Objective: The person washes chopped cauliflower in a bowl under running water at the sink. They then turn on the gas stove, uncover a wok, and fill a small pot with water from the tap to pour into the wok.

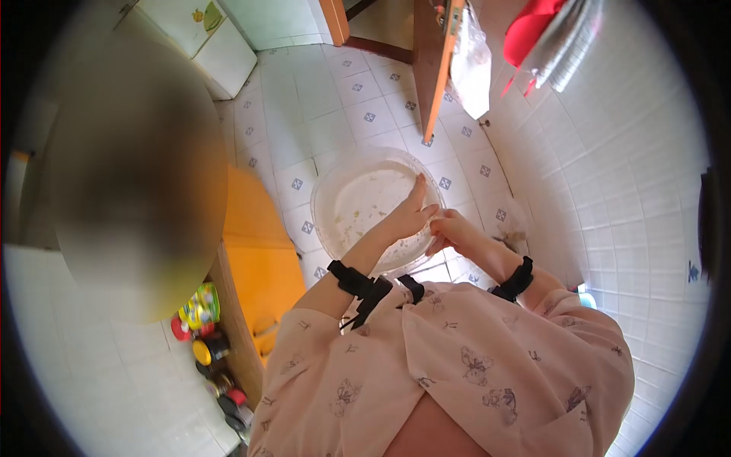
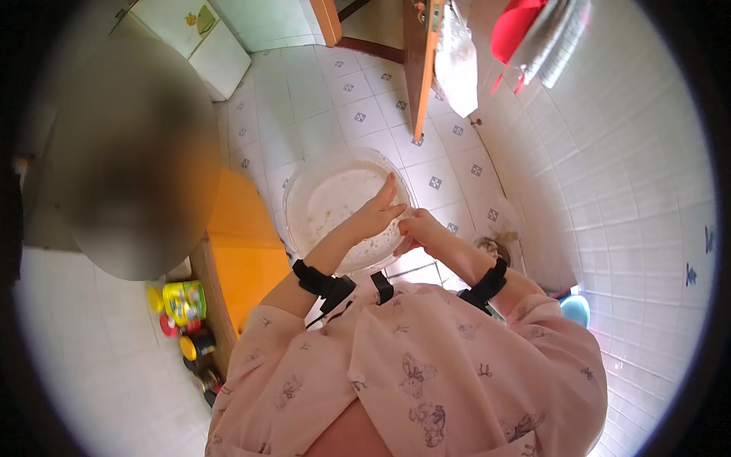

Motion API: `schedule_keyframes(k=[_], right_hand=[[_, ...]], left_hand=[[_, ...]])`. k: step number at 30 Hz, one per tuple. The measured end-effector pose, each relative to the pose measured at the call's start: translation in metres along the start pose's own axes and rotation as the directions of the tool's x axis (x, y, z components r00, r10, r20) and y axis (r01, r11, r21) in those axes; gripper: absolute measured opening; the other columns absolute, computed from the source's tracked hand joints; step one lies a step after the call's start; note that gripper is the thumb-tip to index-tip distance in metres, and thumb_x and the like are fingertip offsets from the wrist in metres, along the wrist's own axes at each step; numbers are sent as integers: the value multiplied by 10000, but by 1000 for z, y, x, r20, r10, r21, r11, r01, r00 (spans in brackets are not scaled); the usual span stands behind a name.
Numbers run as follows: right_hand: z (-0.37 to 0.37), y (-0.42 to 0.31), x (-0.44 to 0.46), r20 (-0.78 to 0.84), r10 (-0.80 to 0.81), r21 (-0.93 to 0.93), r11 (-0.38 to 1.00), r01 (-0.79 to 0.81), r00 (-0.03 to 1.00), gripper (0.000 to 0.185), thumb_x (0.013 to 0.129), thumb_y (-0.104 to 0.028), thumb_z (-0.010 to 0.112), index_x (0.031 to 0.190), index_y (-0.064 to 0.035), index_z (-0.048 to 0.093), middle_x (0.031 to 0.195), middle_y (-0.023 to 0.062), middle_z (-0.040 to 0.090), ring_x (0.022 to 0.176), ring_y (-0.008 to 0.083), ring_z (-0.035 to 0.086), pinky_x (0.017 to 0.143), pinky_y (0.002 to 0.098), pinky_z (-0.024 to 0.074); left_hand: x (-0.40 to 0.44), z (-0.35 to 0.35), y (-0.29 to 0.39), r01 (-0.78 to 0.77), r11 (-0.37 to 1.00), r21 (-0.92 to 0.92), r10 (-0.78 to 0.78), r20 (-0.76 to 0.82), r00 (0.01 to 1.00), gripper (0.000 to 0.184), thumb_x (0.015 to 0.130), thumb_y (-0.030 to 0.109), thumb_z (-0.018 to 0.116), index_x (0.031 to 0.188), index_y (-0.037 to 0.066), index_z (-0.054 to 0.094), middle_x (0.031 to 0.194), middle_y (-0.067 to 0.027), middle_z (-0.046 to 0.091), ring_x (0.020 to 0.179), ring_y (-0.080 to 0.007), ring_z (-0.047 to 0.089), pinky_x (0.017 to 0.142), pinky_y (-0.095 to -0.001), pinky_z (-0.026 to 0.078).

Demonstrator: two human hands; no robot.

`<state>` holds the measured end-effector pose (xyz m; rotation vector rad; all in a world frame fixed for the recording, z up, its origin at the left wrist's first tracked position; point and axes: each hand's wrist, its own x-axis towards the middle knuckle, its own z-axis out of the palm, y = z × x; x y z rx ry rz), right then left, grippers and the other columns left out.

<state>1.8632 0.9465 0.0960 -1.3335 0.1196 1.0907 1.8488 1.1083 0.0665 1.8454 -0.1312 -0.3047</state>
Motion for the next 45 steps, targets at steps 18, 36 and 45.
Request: schedule_keyframes(k=[18,36,45], right_hand=[[7,-342,390,-145,-179,153,968,200,973,471,725,-57,535,1142,152,472,903,228,626,646,337,679,579,373,598],[-168,-675,731,-466,-112,324,901,287,878,351,768,-65,564,1060,122,509,835,226,614,609,353,659,557,369,569],[-262,-896,833,-573,-90,325,888,327,815,372,788,-98,604,1082,88,473,901,206,602,646,318,658,608,394,584]], left_hand=[[352,-428,-14,-142,950,277,36,355,934,359,835,139,629,1175,76,536,1245,-132,541,1174,-274,492,960,-379,401],[861,-669,-37,-583,257,771,68,587,807,813,737,683,556,1358,167,467,1496,-211,226,1390,-397,183,1066,-656,119],[1117,-755,11,-637,208,743,19,648,762,760,724,510,682,1373,211,424,1476,-165,294,1360,-403,250,1038,-679,159]])
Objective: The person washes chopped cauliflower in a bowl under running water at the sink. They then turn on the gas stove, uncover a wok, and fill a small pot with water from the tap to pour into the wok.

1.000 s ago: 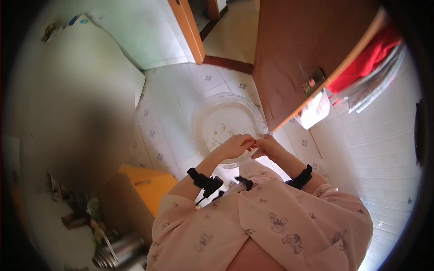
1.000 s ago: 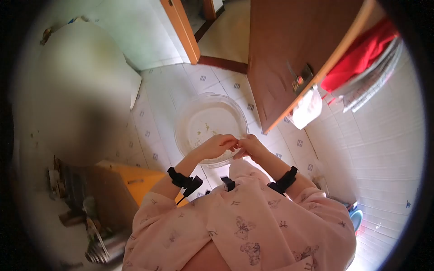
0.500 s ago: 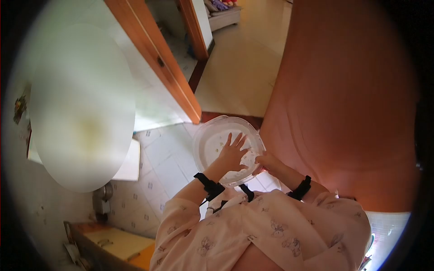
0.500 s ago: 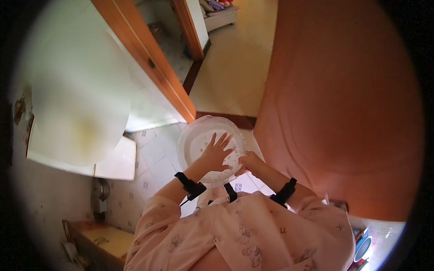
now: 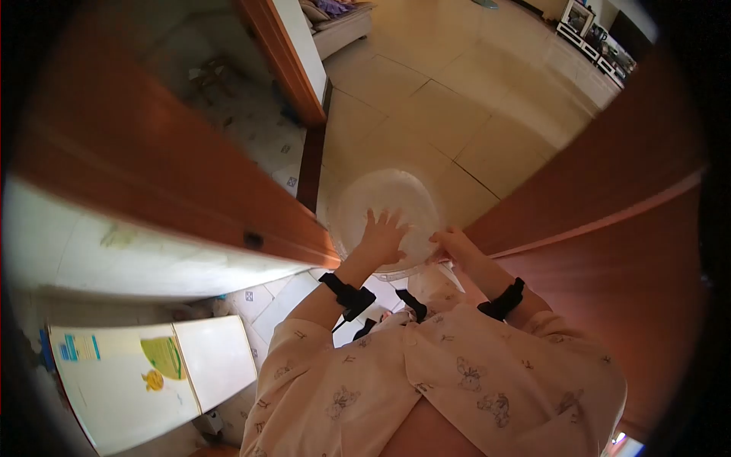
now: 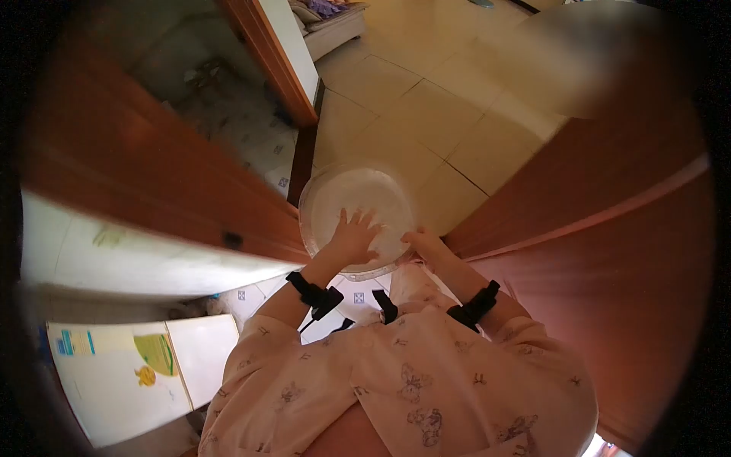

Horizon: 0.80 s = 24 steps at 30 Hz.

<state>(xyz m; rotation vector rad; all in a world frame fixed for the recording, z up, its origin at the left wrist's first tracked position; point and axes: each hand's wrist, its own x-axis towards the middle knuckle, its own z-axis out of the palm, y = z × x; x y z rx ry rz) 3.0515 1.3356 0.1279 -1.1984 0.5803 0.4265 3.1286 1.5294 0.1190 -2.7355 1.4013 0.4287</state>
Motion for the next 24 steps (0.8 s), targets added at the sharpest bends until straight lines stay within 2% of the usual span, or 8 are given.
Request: schedule_keyframes(k=[2,6,8,15,18,21,23,24], right_hand=[[12,-36,42,-51,28,-6,1000,-28,998,445,796,-107,595,1153,83,409,893,207,595,637,302,657,603,392,576],[20,-119,143,45,14,-128,992,-8,999,471,809,-119,573,1186,75,368,887,213,596,620,293,653,605,382,567],[33,-161,183,97,14,-219,976,7,995,487,821,-129,551,1203,89,343,879,205,601,620,299,658,611,373,561],[99,-269,346,249,194,-327,939,-107,949,457,822,-99,524,1187,135,378,936,229,603,619,309,667,579,364,572],[148,-313,400,183,178,-375,922,-99,967,413,811,-78,518,1170,115,453,924,193,618,608,292,665,570,349,581],[195,-331,505,361,165,-440,898,12,918,383,813,-83,524,1163,72,518,899,134,626,611,263,665,564,345,585],[217,-336,541,364,155,-369,929,-11,918,404,819,-102,532,1197,41,517,924,111,637,615,235,665,552,346,589],[231,-349,554,370,194,-408,913,-29,909,404,819,-102,532,1197,41,517,924,111,637,615,235,665,552,346,589]], left_hand=[[43,4,-49,70,997,-27,-69,14,997,719,747,452,686,1370,208,421,1468,-168,304,1367,-397,235,1034,-689,147],[110,-37,-136,170,982,-82,-163,88,983,687,765,425,679,1364,203,427,1472,-163,299,1373,-396,218,1042,-686,132],[132,-70,-171,218,968,-124,-186,229,956,675,778,433,666,1366,203,426,1480,-141,295,1377,-390,211,1057,-678,114],[193,-96,-332,361,857,-368,-337,131,932,645,799,425,654,1367,216,430,1485,-96,304,1375,-414,195,1062,-681,105],[204,-115,-402,401,821,-408,-413,63,909,622,816,395,644,1374,229,424,1485,-83,308,1382,-417,176,1061,-684,103],[217,-126,-502,417,816,-400,-412,103,905,595,830,367,631,1373,234,428,1489,-71,305,1395,-408,147,1060,-689,109],[219,-108,-530,411,825,-387,-477,-87,875,521,807,297,660,1302,223,519,1423,-83,393,1381,-392,198,1039,-702,150],[218,-109,-543,435,796,-420,-509,-76,857,521,807,297,660,1302,223,519,1423,-83,393,1381,-392,198,1039,-702,150]])
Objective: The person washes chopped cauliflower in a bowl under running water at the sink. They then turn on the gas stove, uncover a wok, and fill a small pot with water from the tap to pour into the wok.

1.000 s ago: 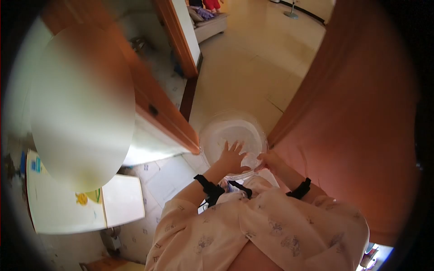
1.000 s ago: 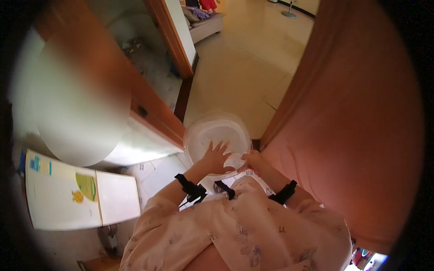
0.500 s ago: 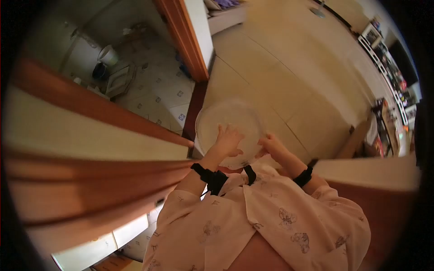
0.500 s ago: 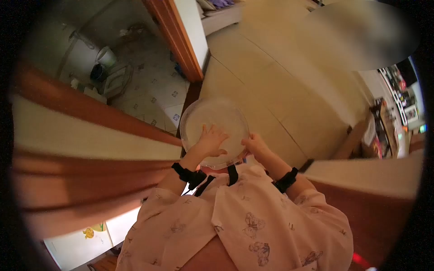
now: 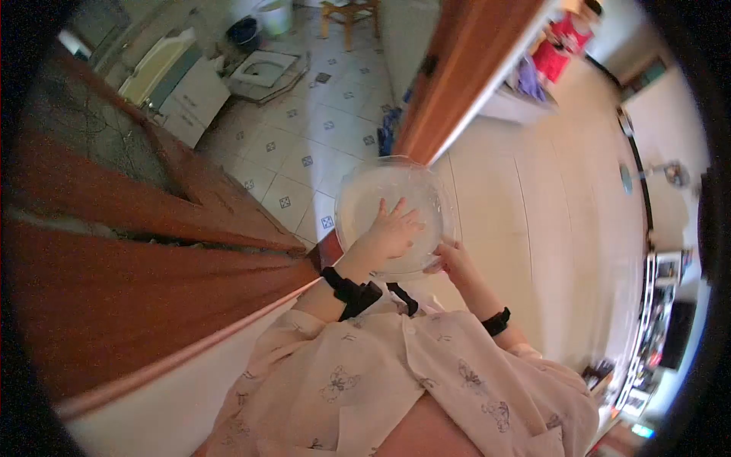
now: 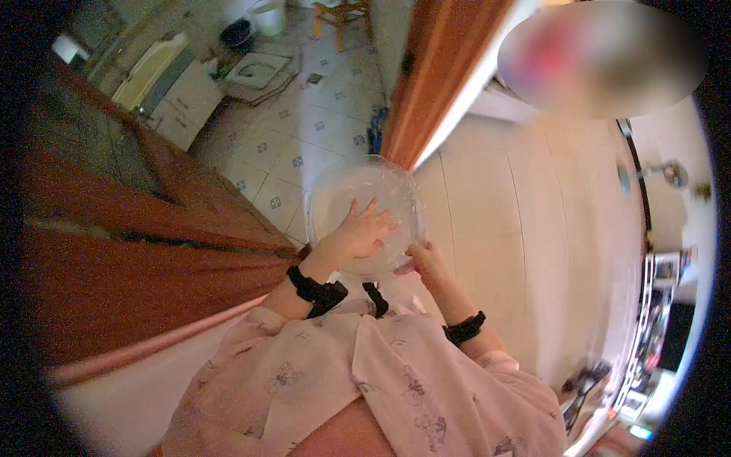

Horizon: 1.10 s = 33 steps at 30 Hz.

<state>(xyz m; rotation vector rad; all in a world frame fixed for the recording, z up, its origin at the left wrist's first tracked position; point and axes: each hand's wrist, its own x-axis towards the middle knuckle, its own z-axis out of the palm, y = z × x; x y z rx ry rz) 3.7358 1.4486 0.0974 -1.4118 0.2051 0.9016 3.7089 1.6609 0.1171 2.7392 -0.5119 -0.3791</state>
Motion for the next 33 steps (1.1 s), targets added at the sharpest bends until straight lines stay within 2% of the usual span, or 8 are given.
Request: schedule_keyframes(k=[3,5,9,12,14,20,28,33], right_hand=[[39,-73,78,38,25,-18,1000,-24,999,402,829,-110,535,1197,53,508,949,118,635,624,239,667,559,363,596],[64,-122,128,91,47,-11,999,-46,995,413,815,-97,536,1187,78,497,924,136,630,628,247,668,570,364,600],[112,-176,208,51,17,-80,997,-13,999,391,802,-89,542,1145,95,503,880,151,619,636,275,668,573,364,601],[126,-197,298,180,106,-117,989,-86,978,386,790,-86,552,1122,101,487,859,165,614,643,306,669,578,367,602],[159,-228,338,245,106,-94,992,-85,964,338,790,-83,557,1087,67,497,847,151,610,625,310,660,564,376,594],[248,-302,475,272,58,-126,992,-24,961,275,801,-105,534,1016,66,530,840,174,601,588,333,645,508,409,551],[351,-341,681,189,135,-161,981,-105,973,93,799,-101,596,838,-39,540,650,71,545,508,230,589,551,453,568],[420,-381,822,214,66,-196,980,-24,975,116,816,-132,584,837,-25,543,690,97,578,491,254,598,580,448,573]], left_hand=[[25,-47,-72,100,995,-6,-100,18,995,471,866,276,582,1324,213,492,1485,-64,312,1392,-402,156,1051,-698,140],[45,-71,-117,132,984,-118,-152,-185,971,369,901,202,523,1269,197,553,1420,-72,419,1365,-349,272,1079,-651,162],[64,-122,-196,212,934,-287,-276,-203,939,331,903,106,506,1214,172,599,1328,-75,524,1245,-284,472,1095,-545,257],[86,-142,-265,135,810,-570,-370,-320,872,359,864,25,561,1194,160,608,1265,-92,573,1069,-252,608,1066,-430,347],[89,-176,-301,70,527,-847,-531,-263,806,441,797,23,665,1213,144,587,1299,-116,544,1001,-258,635,1007,-386,409],[105,-228,-445,95,882,-461,-423,-689,589,540,758,59,726,1262,98,538,1322,-140,520,1108,-307,572,965,-386,434],[36,-245,-640,301,783,-544,-616,-614,494,323,771,99,700,1085,84,624,1099,-111,639,983,-297,597,852,-364,464],[-3,-225,-744,463,428,-777,-885,-257,387,110,874,135,604,879,27,627,813,-103,645,744,-226,608,664,-321,469]])
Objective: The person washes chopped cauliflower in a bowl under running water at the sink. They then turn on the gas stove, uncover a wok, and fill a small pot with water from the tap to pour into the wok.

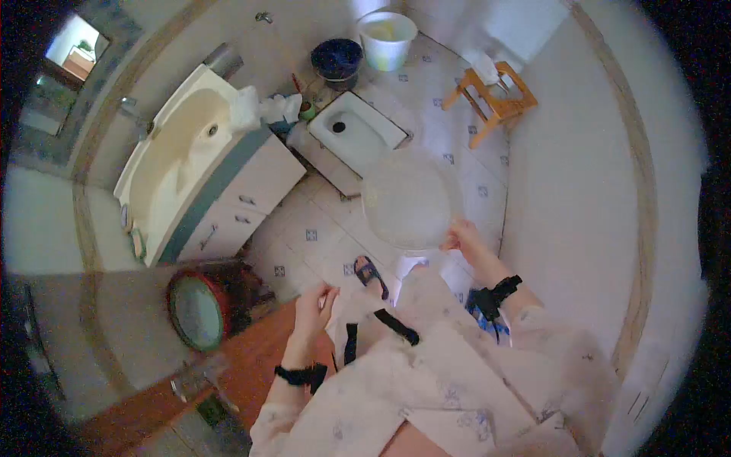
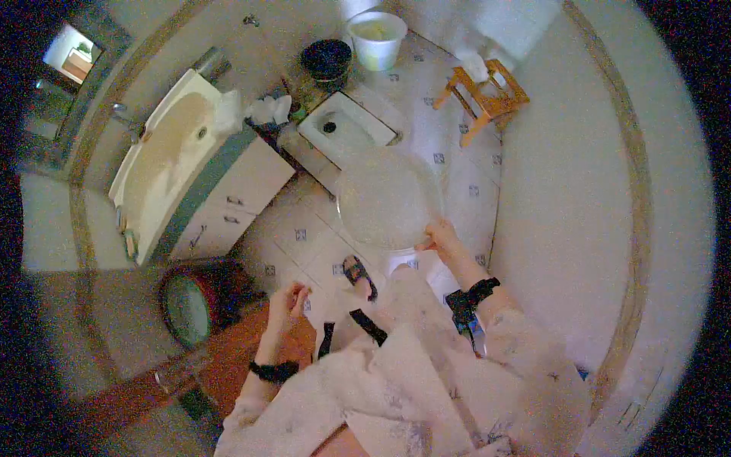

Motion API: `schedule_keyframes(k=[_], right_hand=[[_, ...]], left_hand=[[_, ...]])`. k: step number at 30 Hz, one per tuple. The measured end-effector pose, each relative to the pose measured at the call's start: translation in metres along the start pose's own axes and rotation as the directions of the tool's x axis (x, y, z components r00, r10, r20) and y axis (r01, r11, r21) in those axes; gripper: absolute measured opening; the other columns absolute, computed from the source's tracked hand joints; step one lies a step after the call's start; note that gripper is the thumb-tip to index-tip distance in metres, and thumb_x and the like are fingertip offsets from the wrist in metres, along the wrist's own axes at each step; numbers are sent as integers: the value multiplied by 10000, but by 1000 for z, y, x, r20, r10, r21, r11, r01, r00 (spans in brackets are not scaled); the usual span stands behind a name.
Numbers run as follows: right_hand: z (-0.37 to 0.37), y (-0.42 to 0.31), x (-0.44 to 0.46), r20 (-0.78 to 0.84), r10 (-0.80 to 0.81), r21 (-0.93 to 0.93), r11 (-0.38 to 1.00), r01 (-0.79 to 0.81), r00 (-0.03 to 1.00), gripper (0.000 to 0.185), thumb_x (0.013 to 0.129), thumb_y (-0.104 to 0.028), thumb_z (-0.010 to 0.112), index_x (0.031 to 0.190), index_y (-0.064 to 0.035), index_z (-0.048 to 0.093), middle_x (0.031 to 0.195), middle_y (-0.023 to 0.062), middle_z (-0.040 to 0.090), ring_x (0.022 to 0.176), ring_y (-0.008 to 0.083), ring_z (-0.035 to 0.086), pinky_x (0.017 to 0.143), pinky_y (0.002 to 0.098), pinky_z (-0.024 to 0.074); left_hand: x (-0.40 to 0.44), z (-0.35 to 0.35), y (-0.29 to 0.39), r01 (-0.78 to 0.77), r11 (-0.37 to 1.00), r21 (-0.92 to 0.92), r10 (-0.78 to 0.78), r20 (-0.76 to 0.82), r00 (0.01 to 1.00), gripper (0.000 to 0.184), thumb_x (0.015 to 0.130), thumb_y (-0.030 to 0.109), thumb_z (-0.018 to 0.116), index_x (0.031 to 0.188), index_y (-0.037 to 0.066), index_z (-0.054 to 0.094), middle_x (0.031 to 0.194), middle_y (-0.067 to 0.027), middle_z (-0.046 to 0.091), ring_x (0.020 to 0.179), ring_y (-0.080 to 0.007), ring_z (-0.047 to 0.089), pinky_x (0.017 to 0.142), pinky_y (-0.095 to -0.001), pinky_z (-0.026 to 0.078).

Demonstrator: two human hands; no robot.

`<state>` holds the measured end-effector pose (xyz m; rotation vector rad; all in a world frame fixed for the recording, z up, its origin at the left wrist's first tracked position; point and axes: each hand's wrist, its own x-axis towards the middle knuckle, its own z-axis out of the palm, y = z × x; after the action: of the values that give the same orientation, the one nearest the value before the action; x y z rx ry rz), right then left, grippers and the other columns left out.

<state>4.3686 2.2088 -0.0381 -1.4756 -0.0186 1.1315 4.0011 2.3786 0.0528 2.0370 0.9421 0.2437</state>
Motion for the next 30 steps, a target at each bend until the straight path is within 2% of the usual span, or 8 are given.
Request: schedule_keyframes(k=[4,10,13,19,23,26,28,30], right_hand=[[-14,34,126,-21,53,1,999,-53,998,140,834,-143,565,890,-17,543,757,109,601,573,256,637,618,440,578],[19,8,279,11,124,18,992,-124,992,182,824,-95,549,985,-10,557,804,99,598,629,244,648,615,438,573],[7,29,374,33,210,1,978,-210,977,198,820,-71,550,1007,-17,517,788,86,554,631,241,620,588,435,561],[17,45,505,-38,211,-121,969,-214,977,157,810,-75,570,953,-26,526,803,105,569,649,275,622,561,419,529],[13,70,563,-7,186,-227,957,-182,983,126,773,-80,608,881,-20,588,834,142,621,686,312,645,561,407,512],[3,79,607,139,97,-519,855,-11,986,130,769,-110,633,842,-5,616,876,167,643,730,320,649,602,408,523],[-12,88,646,424,-90,-752,519,406,901,146,766,-131,651,815,6,634,903,185,658,759,325,652,629,408,531],[-28,93,681,500,-102,-768,406,495,860,157,765,-141,659,802,11,643,917,193,665,774,327,653,643,409,535]], left_hand=[[27,-3,-32,320,921,-223,-326,11,945,189,919,154,544,831,-6,592,728,-105,613,617,-137,556,580,-269,439],[60,-2,-26,414,908,-60,-417,-203,886,206,939,141,507,849,-24,593,799,-124,630,720,-159,587,659,-283,452],[77,22,-17,554,807,-204,-590,-254,766,200,943,138,502,885,-17,613,832,-107,632,766,-163,595,718,-287,462],[115,64,-5,746,543,-385,-821,-58,568,208,956,158,503,939,-16,616,879,-90,650,783,-163,605,726,-297,494],[76,110,-32,699,492,-520,-830,-36,557,191,957,154,506,947,-10,602,902,-92,648,771,-167,605,715,-293,498],[103,105,-10,763,496,-414,-844,-22,536,183,957,150,502,942,-7,594,905,-96,648,774,-173,611,726,-292,485],[102,108,-9,771,494,-403,-848,-25,530,180,956,148,501,939,-8,590,907,-98,650,777,-176,615,727,-294,479],[87,118,-17,744,508,-434,-841,-62,537,185,957,161,501,942,-6,580,920,-100,655,792,-181,620,742,-305,463]])
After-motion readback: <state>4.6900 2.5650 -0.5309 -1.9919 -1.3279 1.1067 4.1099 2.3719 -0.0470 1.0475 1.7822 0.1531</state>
